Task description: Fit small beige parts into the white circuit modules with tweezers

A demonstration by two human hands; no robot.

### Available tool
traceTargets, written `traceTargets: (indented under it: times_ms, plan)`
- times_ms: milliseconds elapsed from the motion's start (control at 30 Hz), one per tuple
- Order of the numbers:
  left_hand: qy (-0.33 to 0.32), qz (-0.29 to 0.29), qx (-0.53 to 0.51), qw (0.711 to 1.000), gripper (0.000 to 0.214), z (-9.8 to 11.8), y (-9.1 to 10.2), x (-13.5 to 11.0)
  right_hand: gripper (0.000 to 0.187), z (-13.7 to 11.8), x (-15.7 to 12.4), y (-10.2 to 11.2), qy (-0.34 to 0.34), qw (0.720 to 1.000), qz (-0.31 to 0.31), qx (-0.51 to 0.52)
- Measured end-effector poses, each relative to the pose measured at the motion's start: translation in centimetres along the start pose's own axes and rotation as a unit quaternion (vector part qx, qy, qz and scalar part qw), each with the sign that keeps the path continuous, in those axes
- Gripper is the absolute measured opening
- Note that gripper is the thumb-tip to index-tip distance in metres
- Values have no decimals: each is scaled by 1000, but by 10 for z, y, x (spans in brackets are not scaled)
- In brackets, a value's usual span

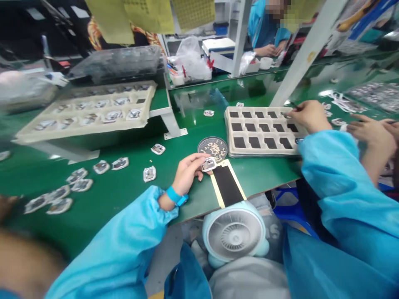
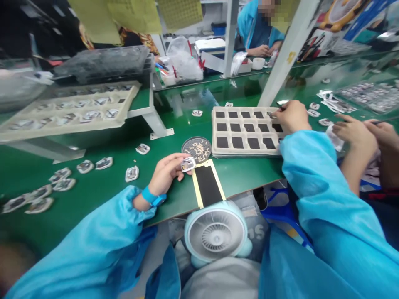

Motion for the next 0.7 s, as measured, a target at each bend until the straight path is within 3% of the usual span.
traceTargets:
  times_ms: [100,167,233,300,433,533,700]
  plan:
    - [-19,-3,-20,1000,41,4,-1,-2,14,-23,-14,21,55,984,83,147]
    - [-30,-3,-13,999,41,5,-1,-3,22,-56,-48,39,135,932,113,317]
    - [-34,2,3,999,42,5,-1,-3,19,-92,-93,41,184,899,60,392]
    - [-31,10,17,999,43,3,-1,-3,14,-118,-142,41,184,881,33,434]
    - [-14,6,28,999,55,-3,-2,-2,18,-159,-221,7,144,854,-127,483]
    - [-9,-4,31,999,64,-6,-3,-2,21,-169,-252,-18,100,842,-209,487]
    - [-34,-34,6,999,65,-2,-10,-6,31,-183,-275,-36,76,801,-273,527]
Point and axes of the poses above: each hand's wrist, its own x-axis towards the middle knuckle, its own y-axis out of the back of the hand, z = x × y, the point moved 10 cm from there along x, towards the middle knuckle, and after that the axes turned 6 degrees about z, right-handed, at the moved point
